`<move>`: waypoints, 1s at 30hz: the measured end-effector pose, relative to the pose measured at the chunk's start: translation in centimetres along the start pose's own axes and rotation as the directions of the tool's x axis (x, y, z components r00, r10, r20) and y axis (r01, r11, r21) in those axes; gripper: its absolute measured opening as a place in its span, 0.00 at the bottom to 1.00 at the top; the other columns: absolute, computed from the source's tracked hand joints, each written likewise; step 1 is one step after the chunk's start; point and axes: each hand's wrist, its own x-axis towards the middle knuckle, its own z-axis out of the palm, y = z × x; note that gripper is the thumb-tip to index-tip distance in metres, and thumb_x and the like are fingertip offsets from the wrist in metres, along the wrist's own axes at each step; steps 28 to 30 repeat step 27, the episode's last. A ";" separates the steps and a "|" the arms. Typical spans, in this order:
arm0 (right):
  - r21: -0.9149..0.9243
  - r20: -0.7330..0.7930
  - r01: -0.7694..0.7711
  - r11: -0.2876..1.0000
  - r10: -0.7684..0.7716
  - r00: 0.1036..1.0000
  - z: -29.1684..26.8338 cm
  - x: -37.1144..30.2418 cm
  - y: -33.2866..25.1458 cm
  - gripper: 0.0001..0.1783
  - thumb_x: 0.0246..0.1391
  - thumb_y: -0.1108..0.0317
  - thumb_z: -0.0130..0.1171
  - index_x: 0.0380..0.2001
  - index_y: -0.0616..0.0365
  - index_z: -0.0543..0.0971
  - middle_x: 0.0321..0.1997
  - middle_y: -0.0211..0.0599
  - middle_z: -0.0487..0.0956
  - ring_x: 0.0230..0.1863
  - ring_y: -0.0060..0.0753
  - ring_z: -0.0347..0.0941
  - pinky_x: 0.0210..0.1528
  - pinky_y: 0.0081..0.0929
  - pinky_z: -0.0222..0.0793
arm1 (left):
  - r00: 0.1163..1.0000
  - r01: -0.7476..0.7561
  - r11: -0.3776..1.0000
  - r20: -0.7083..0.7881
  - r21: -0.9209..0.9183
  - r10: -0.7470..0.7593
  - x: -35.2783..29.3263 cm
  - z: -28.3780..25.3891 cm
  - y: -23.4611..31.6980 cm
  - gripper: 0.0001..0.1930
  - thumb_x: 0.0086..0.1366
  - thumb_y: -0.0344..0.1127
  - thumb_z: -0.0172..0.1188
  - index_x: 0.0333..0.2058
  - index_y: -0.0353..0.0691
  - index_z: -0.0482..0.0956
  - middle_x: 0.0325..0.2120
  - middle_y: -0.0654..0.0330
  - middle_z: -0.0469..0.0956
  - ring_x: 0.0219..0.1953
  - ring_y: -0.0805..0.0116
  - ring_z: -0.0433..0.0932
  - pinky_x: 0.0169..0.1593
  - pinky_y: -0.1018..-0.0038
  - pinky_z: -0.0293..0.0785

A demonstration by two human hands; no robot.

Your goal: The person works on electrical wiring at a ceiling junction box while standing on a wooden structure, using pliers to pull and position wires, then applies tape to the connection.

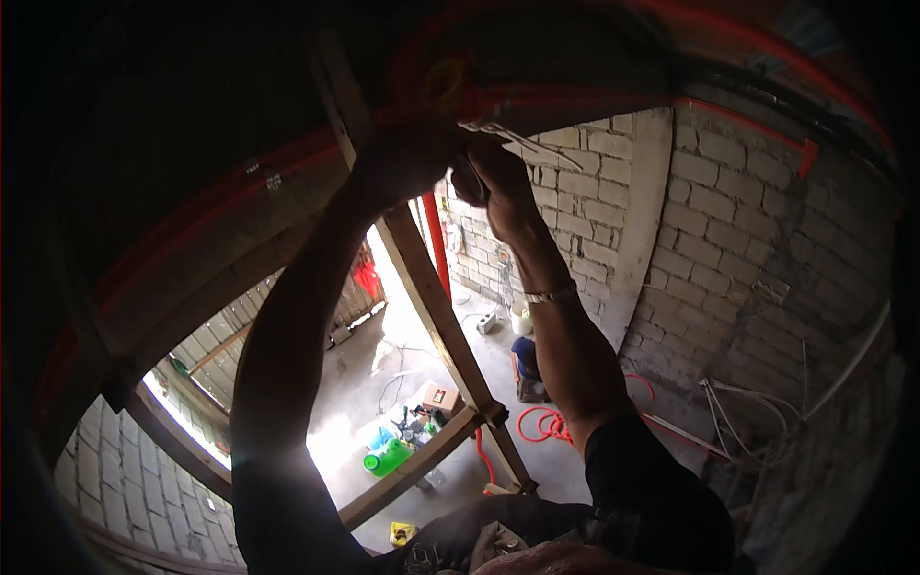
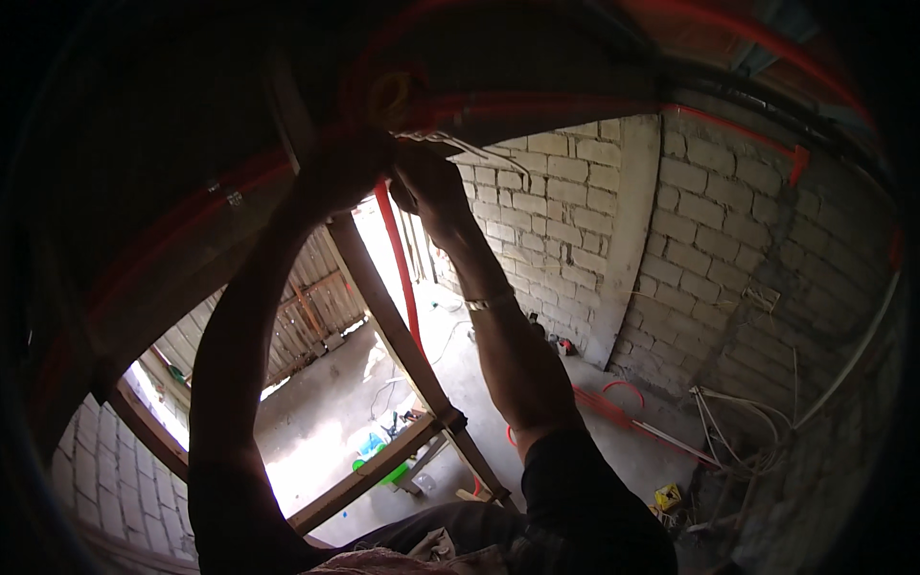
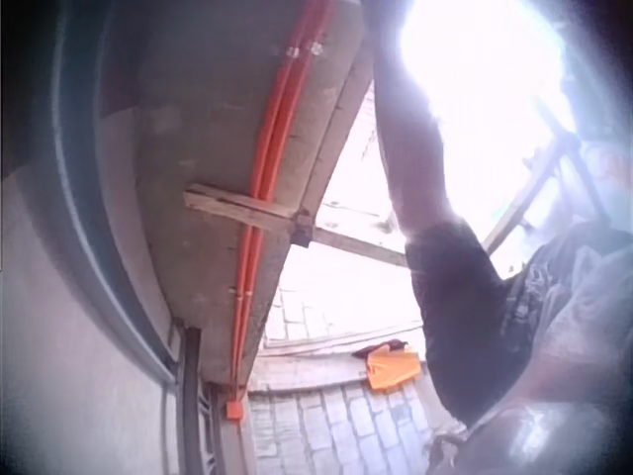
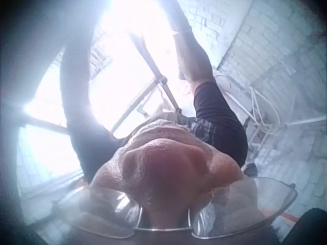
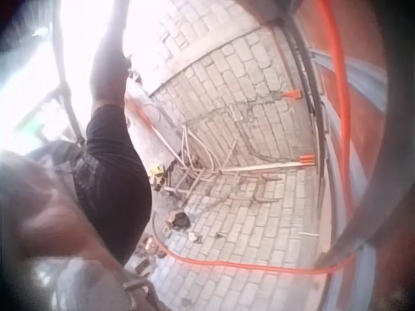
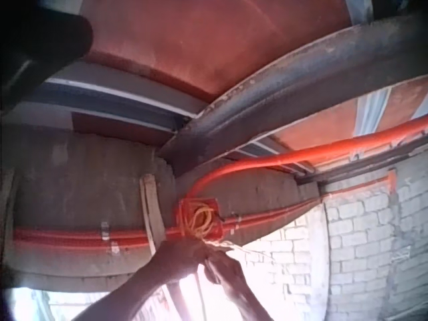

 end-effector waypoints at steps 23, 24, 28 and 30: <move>0.470 -0.280 -0.234 0.851 0.395 0.875 -4.8 -22.7 -3.5 0.40 0.58 0.36 0.29 0.37 0.67 0.74 0.18 0.39 0.72 0.17 0.27 0.61 0.19 0.23 0.54 | 0.848 0.368 0.345 0.159 -0.863 -0.505 1.2 -5.0 4.1 0.13 0.58 0.47 0.52 0.23 0.46 0.76 0.16 0.69 0.71 0.20 0.79 0.66 0.26 0.80 0.57; 0.414 -0.329 -0.256 0.874 0.406 0.853 -4.9 -23.5 -3.8 0.40 0.57 0.36 0.32 0.37 0.67 0.74 0.19 0.39 0.72 0.18 0.26 0.62 0.20 0.23 0.55 | 0.848 0.348 0.384 0.113 -0.855 -0.518 1.0 -4.8 4.7 0.14 0.58 0.48 0.51 0.23 0.46 0.76 0.16 0.68 0.71 0.19 0.79 0.66 0.27 0.80 0.57; 0.321 -0.425 -0.307 0.896 0.426 0.799 -5.4 -25.0 -5.0 0.43 0.57 0.34 0.29 0.43 0.69 0.70 0.21 0.39 0.71 0.19 0.25 0.60 0.22 0.24 0.55 | 0.854 0.374 0.381 0.155 -0.845 -0.496 -11.4 -15.6 12.7 0.15 0.57 0.49 0.52 0.22 0.45 0.76 0.15 0.68 0.71 0.20 0.78 0.67 0.28 0.79 0.57; 0.321 -0.425 -0.307 0.896 0.426 0.799 -5.4 -25.0 -5.0 0.43 0.57 0.34 0.29 0.43 0.69 0.70 0.21 0.39 0.71 0.19 0.25 0.60 0.22 0.24 0.55 | 0.854 0.374 0.381 0.155 -0.845 -0.496 -11.4 -15.6 12.7 0.15 0.57 0.49 0.52 0.22 0.45 0.76 0.15 0.68 0.71 0.20 0.78 0.67 0.28 0.79 0.57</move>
